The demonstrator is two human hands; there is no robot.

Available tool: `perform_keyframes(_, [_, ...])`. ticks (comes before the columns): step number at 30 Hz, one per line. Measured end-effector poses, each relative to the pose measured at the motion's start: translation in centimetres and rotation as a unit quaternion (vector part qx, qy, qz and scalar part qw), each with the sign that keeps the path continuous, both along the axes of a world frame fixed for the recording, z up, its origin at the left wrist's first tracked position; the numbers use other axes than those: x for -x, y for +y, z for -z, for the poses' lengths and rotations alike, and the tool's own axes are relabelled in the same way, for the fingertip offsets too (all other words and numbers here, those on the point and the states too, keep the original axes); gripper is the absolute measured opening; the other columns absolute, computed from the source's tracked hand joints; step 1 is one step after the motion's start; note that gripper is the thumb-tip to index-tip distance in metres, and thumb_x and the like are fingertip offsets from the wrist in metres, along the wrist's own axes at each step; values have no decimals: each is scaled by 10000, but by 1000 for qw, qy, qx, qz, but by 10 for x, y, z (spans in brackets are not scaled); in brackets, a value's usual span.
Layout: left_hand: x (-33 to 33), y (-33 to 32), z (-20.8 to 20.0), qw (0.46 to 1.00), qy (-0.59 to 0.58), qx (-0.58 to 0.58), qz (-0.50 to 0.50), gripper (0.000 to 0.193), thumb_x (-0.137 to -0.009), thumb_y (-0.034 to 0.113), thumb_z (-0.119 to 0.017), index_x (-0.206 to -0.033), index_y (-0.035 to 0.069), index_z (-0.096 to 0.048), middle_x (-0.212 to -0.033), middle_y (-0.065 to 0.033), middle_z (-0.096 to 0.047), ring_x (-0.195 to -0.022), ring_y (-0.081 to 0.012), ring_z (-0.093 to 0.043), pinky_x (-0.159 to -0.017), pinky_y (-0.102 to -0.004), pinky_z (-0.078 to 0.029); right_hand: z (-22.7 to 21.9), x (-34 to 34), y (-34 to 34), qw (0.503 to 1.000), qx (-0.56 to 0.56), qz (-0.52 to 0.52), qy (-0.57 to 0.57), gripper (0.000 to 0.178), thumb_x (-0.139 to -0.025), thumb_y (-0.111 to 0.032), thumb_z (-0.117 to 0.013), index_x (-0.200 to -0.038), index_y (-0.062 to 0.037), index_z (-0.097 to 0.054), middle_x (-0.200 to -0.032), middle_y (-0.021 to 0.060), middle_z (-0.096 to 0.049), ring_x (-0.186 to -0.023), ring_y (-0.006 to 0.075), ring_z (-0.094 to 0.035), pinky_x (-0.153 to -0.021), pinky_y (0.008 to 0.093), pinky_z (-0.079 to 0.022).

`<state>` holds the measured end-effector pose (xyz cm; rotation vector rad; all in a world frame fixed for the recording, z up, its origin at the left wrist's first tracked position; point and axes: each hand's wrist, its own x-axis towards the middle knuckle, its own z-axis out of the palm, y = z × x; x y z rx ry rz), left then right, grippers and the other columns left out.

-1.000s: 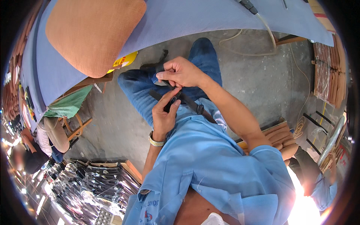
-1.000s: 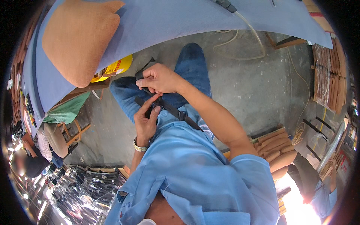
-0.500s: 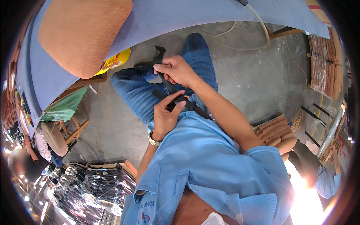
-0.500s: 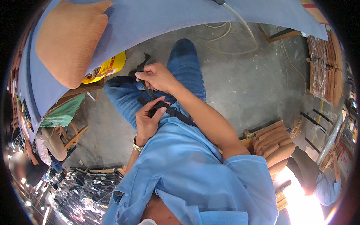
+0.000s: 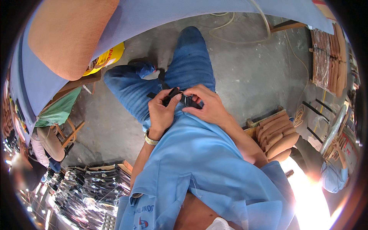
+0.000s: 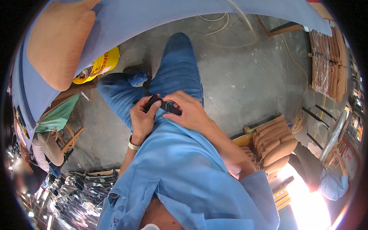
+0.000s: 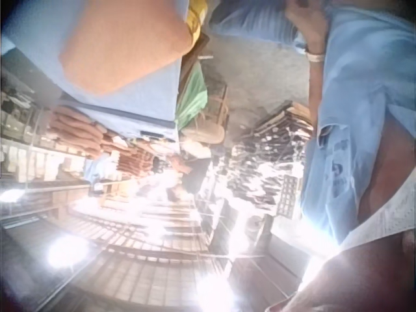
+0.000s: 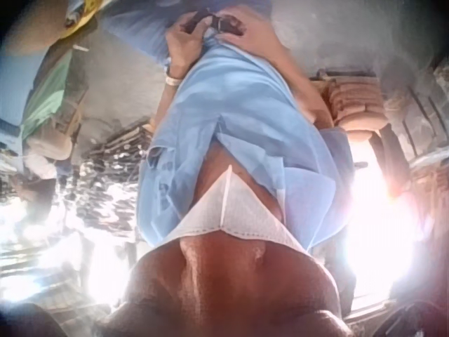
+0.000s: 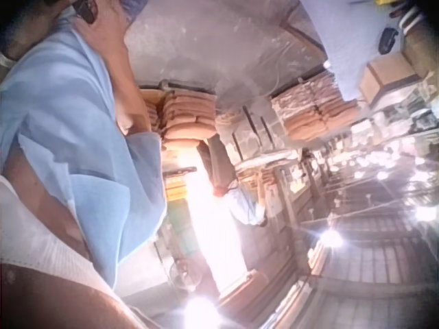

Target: The person staples a brown fabric cover onto a white foam cushion using a handheld stapler, then trims excess fabric with a utility knife. They place the finished cushion on a stack and adjust a headstrap around their waist.

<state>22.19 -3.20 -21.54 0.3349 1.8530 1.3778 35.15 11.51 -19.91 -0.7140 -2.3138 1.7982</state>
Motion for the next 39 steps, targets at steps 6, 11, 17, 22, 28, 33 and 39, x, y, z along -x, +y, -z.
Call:
perform_keyframes(6, [0,1,-9,1000,9,1,11,208,-937,62,-769,-1116,-42,-748,-1052,-108,-788,-956,-131,-712,-875,-280,-551,6,0,-11,996,-85,-2,18,327,-802,-163,-843,-993,-59,-599,-951,108,-687,-822,329,-681,-696,418,-542])
perform_keyframes(11, [0,-1,-2,1000,-17,-9,5,210,-938,64,-770,-1117,-43,-746,-1062,-106,-789,-974,-136,-716,-893,-283,-549,-6,-5,-7,992,-61,-14,-107,310,-807,-253,-798,-943,-92,-572,-786,102,-666,-717,339,-662,-653,444,-504])
perform_keyframes(17, [-2,0,1,999,-46,-17,-15,203,-947,72,-767,-1103,-56,-744,-1030,-122,-790,-939,-134,-718,-869,-263,-551,-21,-34,8,971,-17,-58,-233,335,-800,-305,-803,-924,-106,-563,-720,79,-644,-671,307,-645,-629,427,-478])
perform_keyframes(22, [5,5,-5,995,-93,-4,-21,201,-954,77,-764,-1100,-60,-746,-1005,-114,-791,-904,-117,-712,-843,-244,-550,-16,-40,6,978,5,-55,-199,372,-823,-345,-822,-967,-95,-588,-766,87,-660,-708,275,-656,-662,404,-498])
perform_keyframes(28, [10,2,-2,992,-126,10,-1,195,-956,82,-762,-1095,-54,-746,-1033,-108,-785,-974,-117,-701,-899,-263,-539,0,-19,-8,987,101,8,-124,341,-912,-245,-762,-1203,-104,-655,-947,101,-709,-763,224,-662,-715,353,-532])
perform_keyframes(33, [12,-3,-10,980,-196,-33,-1,192,-979,79,-731,-1125,-44,-704,-1099,-111,-771,-1036,-137,-694,-944,-275,-525,30,7,2,966,231,94,-66,412,-965,17,-612,-1355,-113,-628,-1128,112,-699,-844,161,-662,-782,299,-540])
perform_keyframes(39, [15,-6,-15,974,-215,-62,16,197,-990,92,-723,-1142,-26,-684,-1061,-107,-762,-996,-124,-683,-899,-257,-520,42,63,38,963,-41,-239,115,518,-902,79,-610,-1378,-125,-634,-1341,136,-656,-1004,262,-712,-794,348,-562])
